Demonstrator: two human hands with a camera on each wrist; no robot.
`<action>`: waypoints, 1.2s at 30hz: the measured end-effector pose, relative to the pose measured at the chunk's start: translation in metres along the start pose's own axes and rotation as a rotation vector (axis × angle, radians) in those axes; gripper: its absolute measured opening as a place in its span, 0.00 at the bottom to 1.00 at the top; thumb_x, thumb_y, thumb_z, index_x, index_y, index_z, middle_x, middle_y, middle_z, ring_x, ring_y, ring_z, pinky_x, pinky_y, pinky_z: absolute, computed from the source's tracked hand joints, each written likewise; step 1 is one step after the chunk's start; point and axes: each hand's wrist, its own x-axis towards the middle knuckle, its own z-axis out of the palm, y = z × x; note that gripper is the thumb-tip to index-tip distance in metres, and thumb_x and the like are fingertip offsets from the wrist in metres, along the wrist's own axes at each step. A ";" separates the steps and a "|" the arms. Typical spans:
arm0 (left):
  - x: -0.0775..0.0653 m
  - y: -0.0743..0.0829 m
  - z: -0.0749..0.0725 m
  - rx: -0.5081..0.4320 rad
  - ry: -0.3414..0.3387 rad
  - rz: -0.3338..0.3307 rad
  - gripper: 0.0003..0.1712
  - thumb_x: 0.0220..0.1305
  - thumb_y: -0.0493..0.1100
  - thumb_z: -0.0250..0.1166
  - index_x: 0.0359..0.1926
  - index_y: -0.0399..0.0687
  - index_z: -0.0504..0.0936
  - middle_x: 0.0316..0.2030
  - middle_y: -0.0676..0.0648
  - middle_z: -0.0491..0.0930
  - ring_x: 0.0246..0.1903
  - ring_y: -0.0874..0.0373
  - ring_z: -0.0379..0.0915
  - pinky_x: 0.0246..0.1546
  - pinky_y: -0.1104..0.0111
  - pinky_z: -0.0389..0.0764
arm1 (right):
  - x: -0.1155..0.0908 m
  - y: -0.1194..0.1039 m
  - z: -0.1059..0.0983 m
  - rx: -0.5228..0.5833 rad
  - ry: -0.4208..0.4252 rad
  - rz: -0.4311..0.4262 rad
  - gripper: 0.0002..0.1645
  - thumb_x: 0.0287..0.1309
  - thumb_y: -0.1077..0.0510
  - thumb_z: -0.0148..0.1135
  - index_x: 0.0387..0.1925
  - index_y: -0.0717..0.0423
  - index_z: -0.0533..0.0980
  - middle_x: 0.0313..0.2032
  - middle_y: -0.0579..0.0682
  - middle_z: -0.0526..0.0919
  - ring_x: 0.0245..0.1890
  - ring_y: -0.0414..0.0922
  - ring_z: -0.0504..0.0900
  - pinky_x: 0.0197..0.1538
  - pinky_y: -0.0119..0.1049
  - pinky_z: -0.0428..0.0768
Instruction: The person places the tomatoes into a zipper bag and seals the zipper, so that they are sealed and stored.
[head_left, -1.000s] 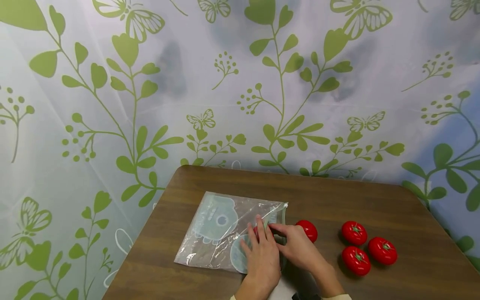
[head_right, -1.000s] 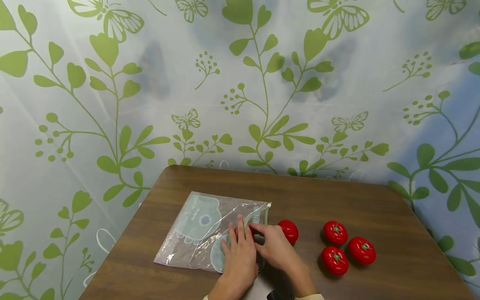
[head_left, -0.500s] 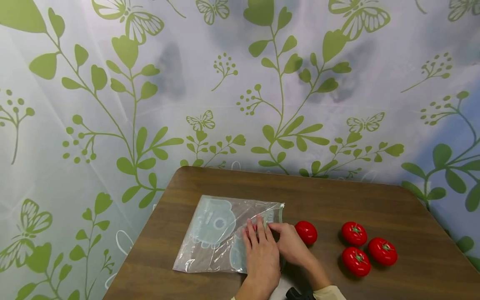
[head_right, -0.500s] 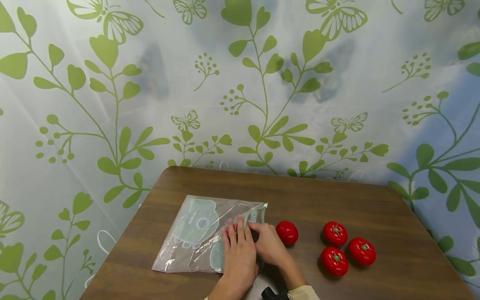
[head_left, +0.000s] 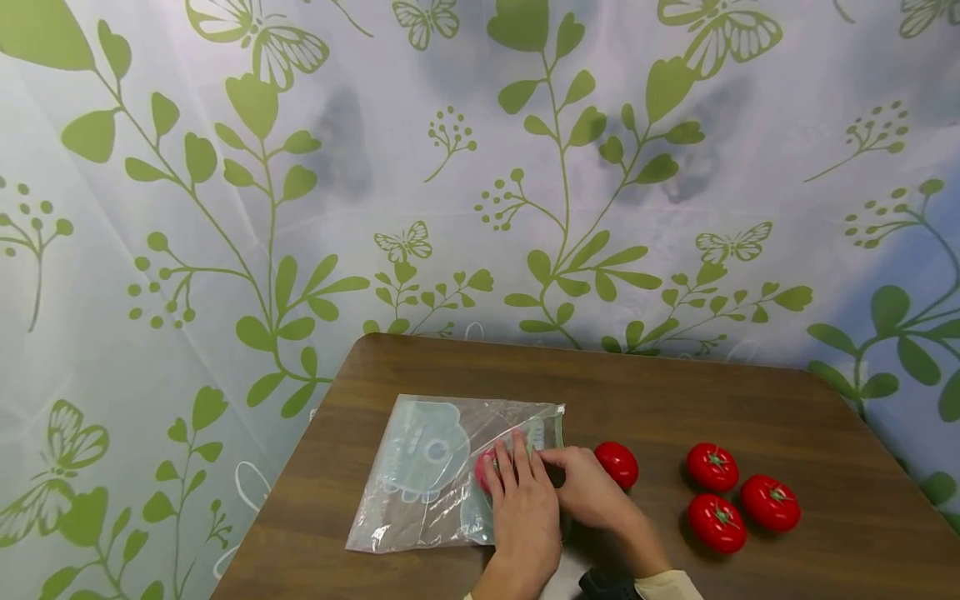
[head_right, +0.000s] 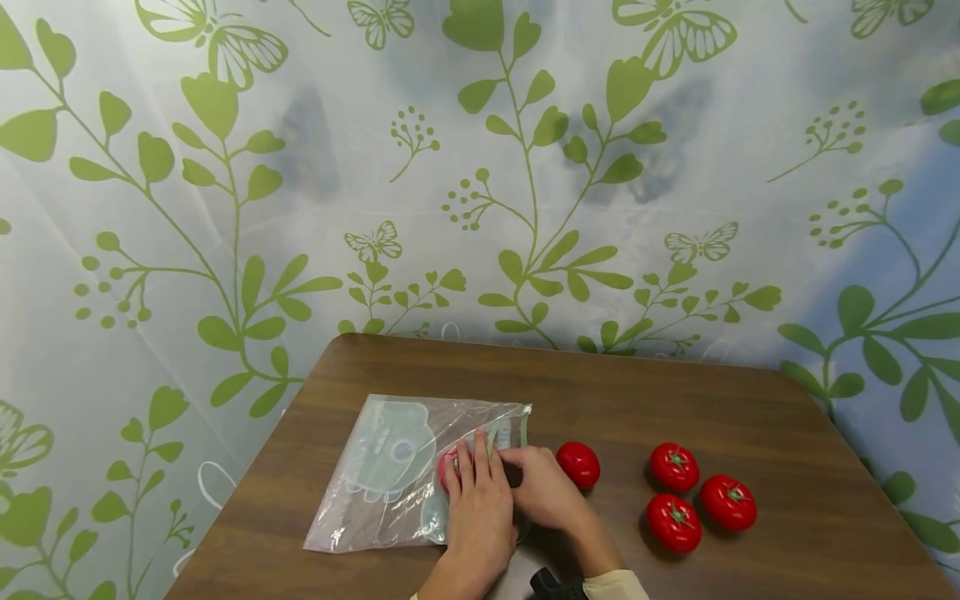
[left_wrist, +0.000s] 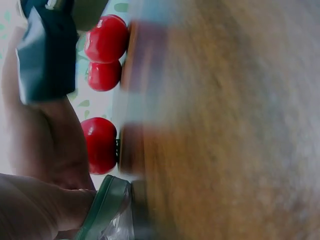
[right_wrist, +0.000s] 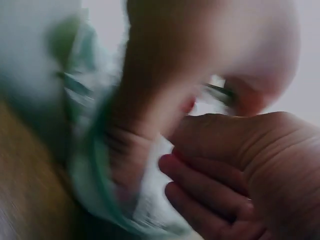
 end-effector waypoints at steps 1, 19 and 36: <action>0.000 0.000 -0.001 -0.002 -0.012 -0.001 0.48 0.57 0.49 0.82 0.76 0.37 0.76 0.82 0.35 0.63 0.80 0.32 0.62 0.79 0.38 0.63 | -0.004 -0.001 -0.006 0.008 -0.023 -0.007 0.27 0.59 0.54 0.83 0.60 0.51 0.89 0.56 0.48 0.93 0.54 0.46 0.93 0.62 0.54 0.87; 0.000 0.001 -0.002 -0.015 -0.007 -0.012 0.47 0.56 0.51 0.82 0.74 0.39 0.78 0.82 0.35 0.65 0.80 0.30 0.63 0.79 0.37 0.64 | -0.073 -0.017 -0.116 0.047 -0.010 0.145 0.39 0.60 0.39 0.81 0.69 0.49 0.83 0.66 0.50 0.88 0.64 0.53 0.88 0.61 0.47 0.89; 0.001 0.000 -0.001 -0.002 0.011 -0.003 0.52 0.49 0.55 0.85 0.73 0.40 0.79 0.80 0.35 0.68 0.78 0.30 0.65 0.77 0.37 0.66 | -0.129 0.009 -0.165 -0.117 0.122 0.275 0.37 0.59 0.41 0.83 0.69 0.43 0.83 0.63 0.50 0.90 0.55 0.20 0.82 0.47 0.27 0.86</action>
